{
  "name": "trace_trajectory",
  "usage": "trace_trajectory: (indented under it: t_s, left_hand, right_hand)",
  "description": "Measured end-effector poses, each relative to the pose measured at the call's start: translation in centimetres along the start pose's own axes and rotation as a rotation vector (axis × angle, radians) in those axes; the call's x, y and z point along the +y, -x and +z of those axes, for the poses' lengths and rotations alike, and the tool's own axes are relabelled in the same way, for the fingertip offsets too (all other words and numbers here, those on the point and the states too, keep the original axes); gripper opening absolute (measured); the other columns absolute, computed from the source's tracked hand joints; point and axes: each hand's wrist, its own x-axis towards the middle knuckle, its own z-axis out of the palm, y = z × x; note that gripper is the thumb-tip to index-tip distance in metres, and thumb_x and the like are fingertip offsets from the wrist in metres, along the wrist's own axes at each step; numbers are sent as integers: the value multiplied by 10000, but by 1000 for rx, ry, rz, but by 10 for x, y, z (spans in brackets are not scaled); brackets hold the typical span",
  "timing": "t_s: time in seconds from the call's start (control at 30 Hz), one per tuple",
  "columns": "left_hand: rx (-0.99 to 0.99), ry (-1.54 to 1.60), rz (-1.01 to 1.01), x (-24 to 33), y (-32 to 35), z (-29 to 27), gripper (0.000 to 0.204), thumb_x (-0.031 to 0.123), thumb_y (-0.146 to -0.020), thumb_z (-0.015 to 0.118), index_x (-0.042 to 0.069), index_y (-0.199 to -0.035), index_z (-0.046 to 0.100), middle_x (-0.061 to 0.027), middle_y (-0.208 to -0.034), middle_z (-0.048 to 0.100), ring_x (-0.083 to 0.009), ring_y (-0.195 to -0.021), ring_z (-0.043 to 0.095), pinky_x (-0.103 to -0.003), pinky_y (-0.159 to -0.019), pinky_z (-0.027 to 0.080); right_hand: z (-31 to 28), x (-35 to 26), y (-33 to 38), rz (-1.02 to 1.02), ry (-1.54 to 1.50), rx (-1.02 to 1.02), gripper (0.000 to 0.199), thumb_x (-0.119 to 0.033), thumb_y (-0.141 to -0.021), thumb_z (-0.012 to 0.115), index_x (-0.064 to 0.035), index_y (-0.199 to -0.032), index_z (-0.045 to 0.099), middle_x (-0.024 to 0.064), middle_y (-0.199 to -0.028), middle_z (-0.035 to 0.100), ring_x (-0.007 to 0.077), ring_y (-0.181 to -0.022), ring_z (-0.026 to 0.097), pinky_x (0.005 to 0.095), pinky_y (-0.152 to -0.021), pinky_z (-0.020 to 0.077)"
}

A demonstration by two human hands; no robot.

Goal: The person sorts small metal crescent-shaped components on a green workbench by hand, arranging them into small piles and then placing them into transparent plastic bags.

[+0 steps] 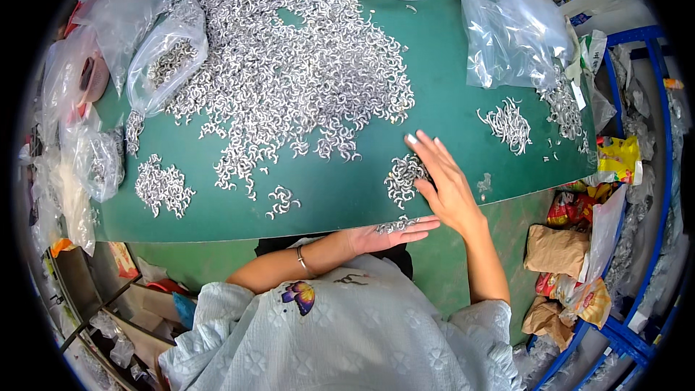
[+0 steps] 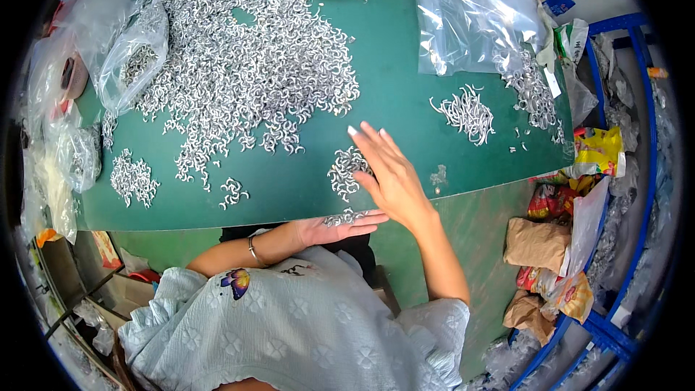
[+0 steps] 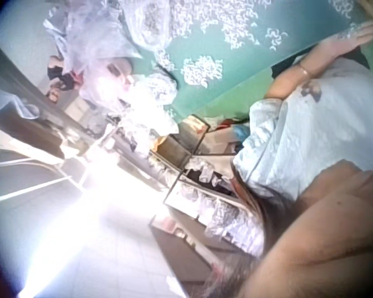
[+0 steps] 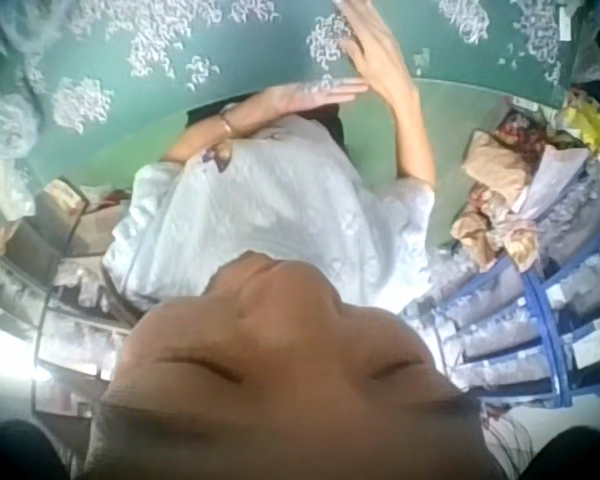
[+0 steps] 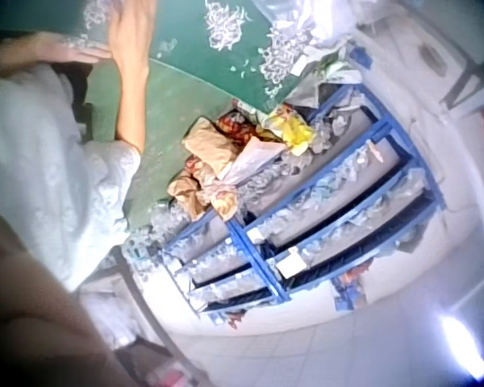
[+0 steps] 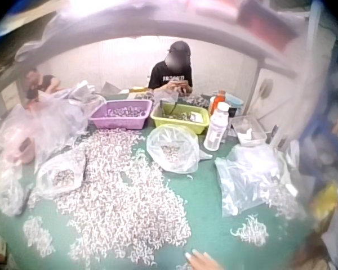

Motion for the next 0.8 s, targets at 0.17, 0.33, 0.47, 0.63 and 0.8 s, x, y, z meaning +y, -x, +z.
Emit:
trace_trajectory:
  t_s: [0.17,0.33,0.47,0.63,0.8]
  left_hand:
    - [-183,-140,57,1,-4,-16,485,343,-1021,345,30,-1385,419,-201,-1441,410,-354,-1357,372,-491,-1144,289]
    - [-394,-151,56,0,-9,-25,436,305,-1012,365,27,-1322,492,-185,-1391,483,-326,-1293,461,-437,-1119,355]
    - [79,-154,96,-11,0,20,461,286,-1026,316,-37,-1332,434,-241,-1349,475,-358,-1290,444,-464,-1103,379]
    - [-123,-189,118,-6,3,4,547,369,-1019,333,-14,-1408,360,-248,-1427,403,-354,-1330,410,-462,-1148,317]
    - [-25,-309,206,-8,15,-1,467,374,-1016,379,110,-1399,423,-128,-1423,460,-303,-1322,440,-546,-1110,333]
  right_hand:
    - [3,-9,34,4,-69,-43,572,-115,-828,639,-20,-1365,468,209,-1378,493,368,-1292,459,481,-1114,331]
    - [14,-23,58,-29,-101,-76,522,-158,-839,644,31,-1307,510,185,-1318,554,362,-1289,475,513,-1087,350]
    - [24,-27,78,-53,-193,-101,466,-260,-878,629,27,-1241,573,168,-1289,591,383,-1277,496,524,-1067,360]
    - [30,-28,55,-233,-265,30,450,-138,-754,725,27,-1159,618,182,-1262,594,395,-1250,510,509,-1018,419]
    - [17,-29,-6,-158,-43,17,558,-152,-756,721,19,-1260,553,156,-1367,521,378,-1323,432,511,-1065,371]
